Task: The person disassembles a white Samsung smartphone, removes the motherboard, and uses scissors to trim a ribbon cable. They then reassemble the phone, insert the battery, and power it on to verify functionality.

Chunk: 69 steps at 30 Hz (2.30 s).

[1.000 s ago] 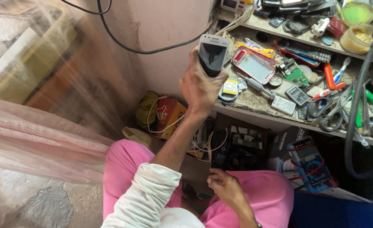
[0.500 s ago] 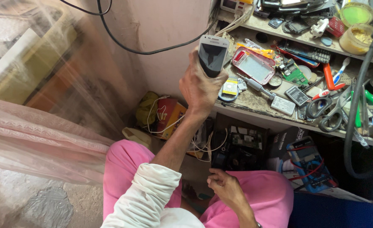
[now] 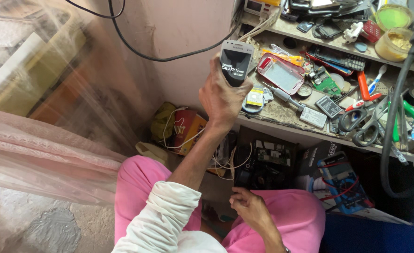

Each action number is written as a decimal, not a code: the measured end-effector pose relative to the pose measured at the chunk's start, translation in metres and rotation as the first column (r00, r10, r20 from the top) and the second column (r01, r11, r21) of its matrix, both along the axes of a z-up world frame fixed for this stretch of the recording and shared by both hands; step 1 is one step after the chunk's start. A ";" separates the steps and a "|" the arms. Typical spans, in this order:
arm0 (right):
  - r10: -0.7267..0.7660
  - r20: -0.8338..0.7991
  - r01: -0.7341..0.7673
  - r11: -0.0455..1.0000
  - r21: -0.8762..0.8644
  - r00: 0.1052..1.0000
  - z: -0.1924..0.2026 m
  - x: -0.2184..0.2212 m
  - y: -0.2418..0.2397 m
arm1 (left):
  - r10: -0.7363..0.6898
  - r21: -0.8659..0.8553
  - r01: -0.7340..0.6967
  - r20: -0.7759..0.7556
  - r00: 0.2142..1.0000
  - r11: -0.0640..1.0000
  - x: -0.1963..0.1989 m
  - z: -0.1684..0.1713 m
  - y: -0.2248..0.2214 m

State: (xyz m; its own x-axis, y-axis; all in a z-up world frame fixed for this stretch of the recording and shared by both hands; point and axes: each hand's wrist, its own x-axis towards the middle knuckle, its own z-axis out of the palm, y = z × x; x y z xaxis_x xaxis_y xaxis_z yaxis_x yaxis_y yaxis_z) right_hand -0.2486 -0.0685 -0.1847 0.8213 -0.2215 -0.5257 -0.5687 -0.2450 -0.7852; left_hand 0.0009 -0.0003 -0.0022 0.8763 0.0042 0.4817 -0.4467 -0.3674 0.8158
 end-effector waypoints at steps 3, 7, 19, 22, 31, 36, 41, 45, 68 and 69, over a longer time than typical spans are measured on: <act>-0.006 -0.001 0.006 1.000 0.019 1.000 -0.001 0.001 0.000 | 0.005 0.002 -0.005 -0.002 1.000 1.000 -0.001 0.002 0.001; 0.003 0.002 -0.003 1.000 0.007 1.000 -0.001 0.000 0.000 | 0.002 -0.011 -0.002 0.005 1.000 1.000 -0.002 0.003 0.001; -0.025 -0.006 0.026 0.999 0.027 1.000 -0.020 -0.003 -0.006 | 0.034 -0.042 -0.037 -0.067 0.997 0.998 -0.002 0.004 0.002; -0.047 -0.029 0.048 0.999 0.022 0.998 -0.026 -0.002 -0.006 | -0.032 -0.186 0.025 -0.037 0.999 0.982 -0.005 0.012 0.008; -0.335 0.293 0.102 0.796 0.597 0.896 0.019 -0.001 -0.008 | -0.260 0.060 0.281 -0.237 0.936 0.958 -0.109 -0.005 0.075; -0.578 0.395 -0.143 0.432 0.891 0.714 0.058 -0.003 0.011 | -0.370 0.184 0.477 -0.422 0.828 0.859 -0.160 -0.037 0.095; -0.608 0.194 -0.074 0.218 0.973 0.770 0.062 -0.008 0.038 | -0.306 0.265 0.483 -0.506 0.806 0.835 -0.176 -0.065 0.103; -0.557 0.225 -0.149 0.179 0.972 0.799 0.059 -0.007 0.037 | -0.354 0.179 0.500 -0.511 0.783 0.847 -0.177 -0.070 0.107; -0.124 0.907 0.723 0.650 -0.233 0.403 0.196 0.055 -0.076 | -0.973 -0.966 0.135 -0.227 -0.040 0.220 -0.174 -0.082 0.140; 0.026 0.893 0.730 0.566 -0.383 0.449 0.201 0.066 -0.091 | -0.970 -0.959 0.156 -0.242 -0.011 0.238 -0.173 -0.078 0.141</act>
